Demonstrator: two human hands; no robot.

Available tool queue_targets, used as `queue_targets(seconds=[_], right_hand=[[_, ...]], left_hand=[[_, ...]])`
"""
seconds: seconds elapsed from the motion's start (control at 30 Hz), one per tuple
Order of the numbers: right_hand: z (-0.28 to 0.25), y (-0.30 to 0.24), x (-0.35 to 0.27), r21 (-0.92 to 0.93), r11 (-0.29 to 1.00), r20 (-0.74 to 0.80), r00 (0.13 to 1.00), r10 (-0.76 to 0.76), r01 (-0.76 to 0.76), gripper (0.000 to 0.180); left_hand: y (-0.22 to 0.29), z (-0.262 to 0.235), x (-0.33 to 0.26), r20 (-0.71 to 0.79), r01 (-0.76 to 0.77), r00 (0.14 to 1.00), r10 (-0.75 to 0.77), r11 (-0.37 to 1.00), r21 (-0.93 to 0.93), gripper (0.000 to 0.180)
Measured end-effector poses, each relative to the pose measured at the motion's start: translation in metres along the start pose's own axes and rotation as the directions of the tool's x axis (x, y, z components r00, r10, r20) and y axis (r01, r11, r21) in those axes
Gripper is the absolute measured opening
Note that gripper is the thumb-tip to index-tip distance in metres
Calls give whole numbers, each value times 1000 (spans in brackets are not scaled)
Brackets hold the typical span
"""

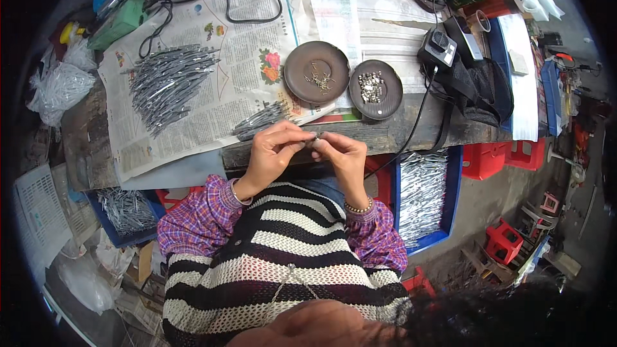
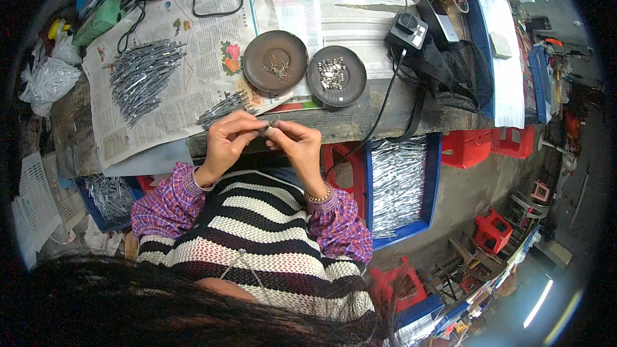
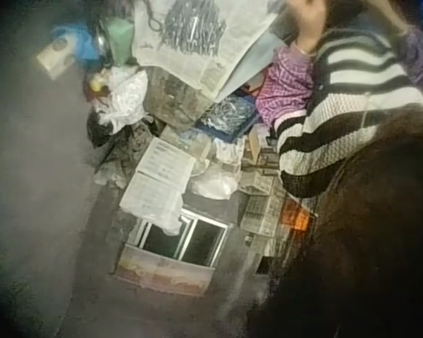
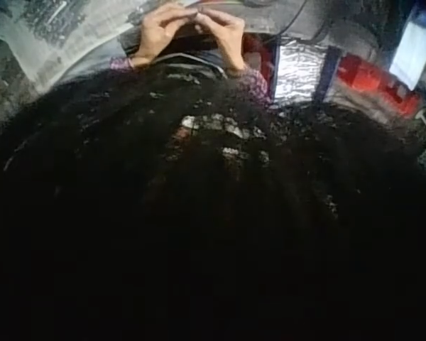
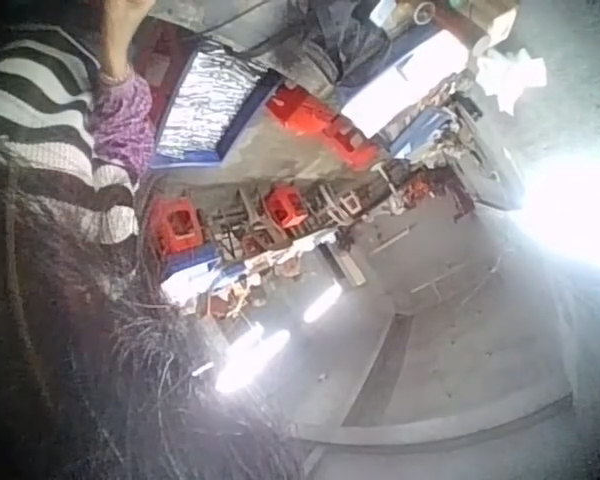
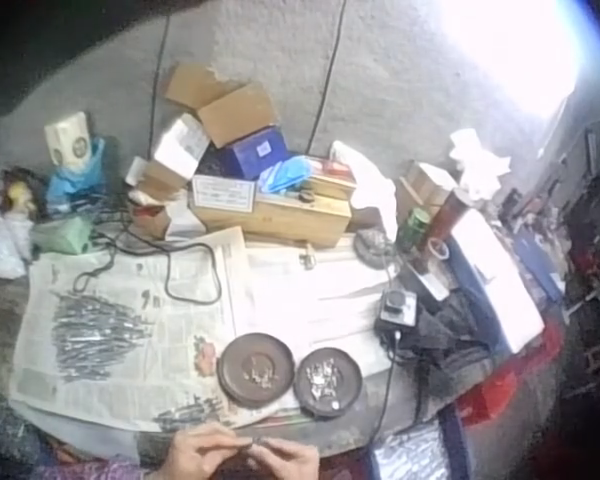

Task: Assembling small metal pins and connectors at a factory workbench.

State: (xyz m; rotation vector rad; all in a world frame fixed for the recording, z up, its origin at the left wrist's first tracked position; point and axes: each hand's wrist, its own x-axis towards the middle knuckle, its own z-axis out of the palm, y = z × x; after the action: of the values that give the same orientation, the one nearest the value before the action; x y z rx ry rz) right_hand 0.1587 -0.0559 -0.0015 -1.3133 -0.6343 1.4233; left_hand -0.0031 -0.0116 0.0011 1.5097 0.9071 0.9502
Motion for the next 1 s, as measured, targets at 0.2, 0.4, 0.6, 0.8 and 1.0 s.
queue_targets(seconds=[0.2, 0.4, 0.6, 0.8, 1.0], right_hand=[[-10, 6, 4, 130, 983, 125, 986, 114, -130, 9], [4, 7, -2, 111, 994, -31, 999, 21, -18, 13], [11, 0, -5, 46, 999, -83, 997, 4, 0, 13], [12, 3, -6, 102, 995, -28, 1000, 3, 0, 13], [12, 8, -8, 50, 996, -68, 995, -68, 71, 12]], left_hand=[[-1, -3, 1, 245, 436, 899, -363, 792, -427, 20], [1, 1, -1, 32, 137, 991, -134, 983, -121, 23], [-2, 3, -2, -29, 38, 999, -39, 999, -19, 24], [-1, 4, -3, -44, 33, 998, -34, 999, -31, 25], [0, 5, -3, -33, 67, 997, -70, 995, -78, 25]])
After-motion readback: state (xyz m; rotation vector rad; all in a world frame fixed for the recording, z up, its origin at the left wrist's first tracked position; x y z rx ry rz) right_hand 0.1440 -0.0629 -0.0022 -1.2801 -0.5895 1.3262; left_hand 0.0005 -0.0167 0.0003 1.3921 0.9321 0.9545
